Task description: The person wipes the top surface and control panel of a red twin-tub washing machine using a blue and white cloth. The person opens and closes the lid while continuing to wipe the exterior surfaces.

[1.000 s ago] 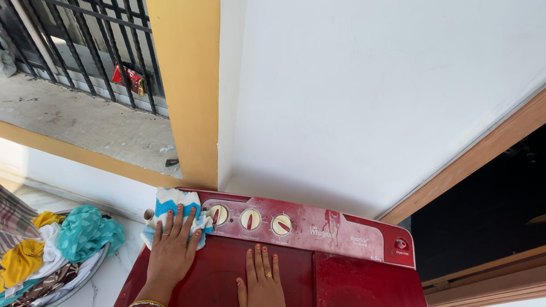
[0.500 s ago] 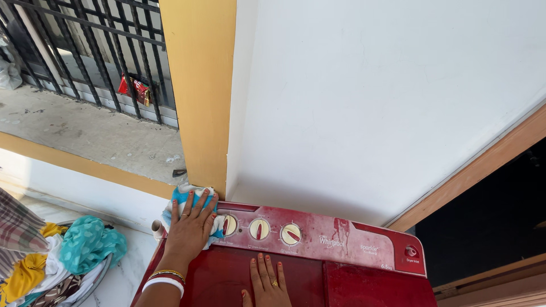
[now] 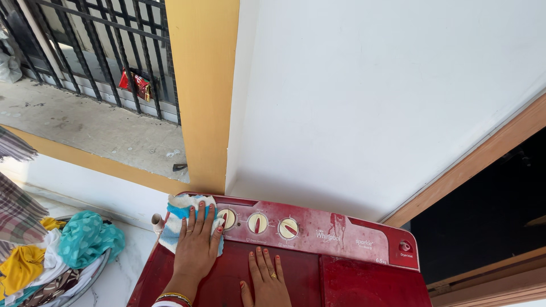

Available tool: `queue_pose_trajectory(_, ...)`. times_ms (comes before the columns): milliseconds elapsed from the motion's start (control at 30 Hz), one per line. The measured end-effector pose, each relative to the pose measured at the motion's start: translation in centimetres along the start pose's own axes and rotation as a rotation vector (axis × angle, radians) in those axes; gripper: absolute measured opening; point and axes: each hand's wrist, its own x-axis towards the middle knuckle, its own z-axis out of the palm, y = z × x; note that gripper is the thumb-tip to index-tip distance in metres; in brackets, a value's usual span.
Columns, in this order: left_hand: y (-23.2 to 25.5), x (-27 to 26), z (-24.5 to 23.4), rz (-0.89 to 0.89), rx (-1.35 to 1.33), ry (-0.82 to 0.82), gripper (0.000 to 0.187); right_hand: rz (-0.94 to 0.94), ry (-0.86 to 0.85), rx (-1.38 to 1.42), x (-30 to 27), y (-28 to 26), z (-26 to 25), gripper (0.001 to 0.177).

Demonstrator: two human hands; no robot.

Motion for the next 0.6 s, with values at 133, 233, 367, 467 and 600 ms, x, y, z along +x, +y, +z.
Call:
queue_pose_trajectory(133, 0.6, -3.2, -1.1, -0.013, -0.147, -0.17, 0.053, 0.028, -0.022, 0.034, 0.0, 0.5, 0.4, 0.069)
queue_pose_trajectory(233, 1.6, -4.4, -4.4, -0.091, -0.295, -0.404, 0.054, 0.022, 0.009, 0.062, 0.0, 0.3, 0.0, 0.066)
queue_pose_trajectory(367, 1.7, -3.1, -7.3, -0.196, -0.142, -0.441, 0.06, -0.019, -0.029, 0.103, -0.4, 0.4, -2.3, 0.064)
queue_pose_trajectory(467, 1.1, -4.0, -6.7, -0.177, 0.04, -0.266, 0.065, 0.01, -0.138, -0.044, -1.5, 2.5, -4.7, 0.061)
queue_pose_trajectory(600, 3.3, -5.2, -2.5, -0.145, 0.117, -0.274, 0.072, -0.067, 0.326, -0.363, -3.7, 7.0, -6.8, 0.062)
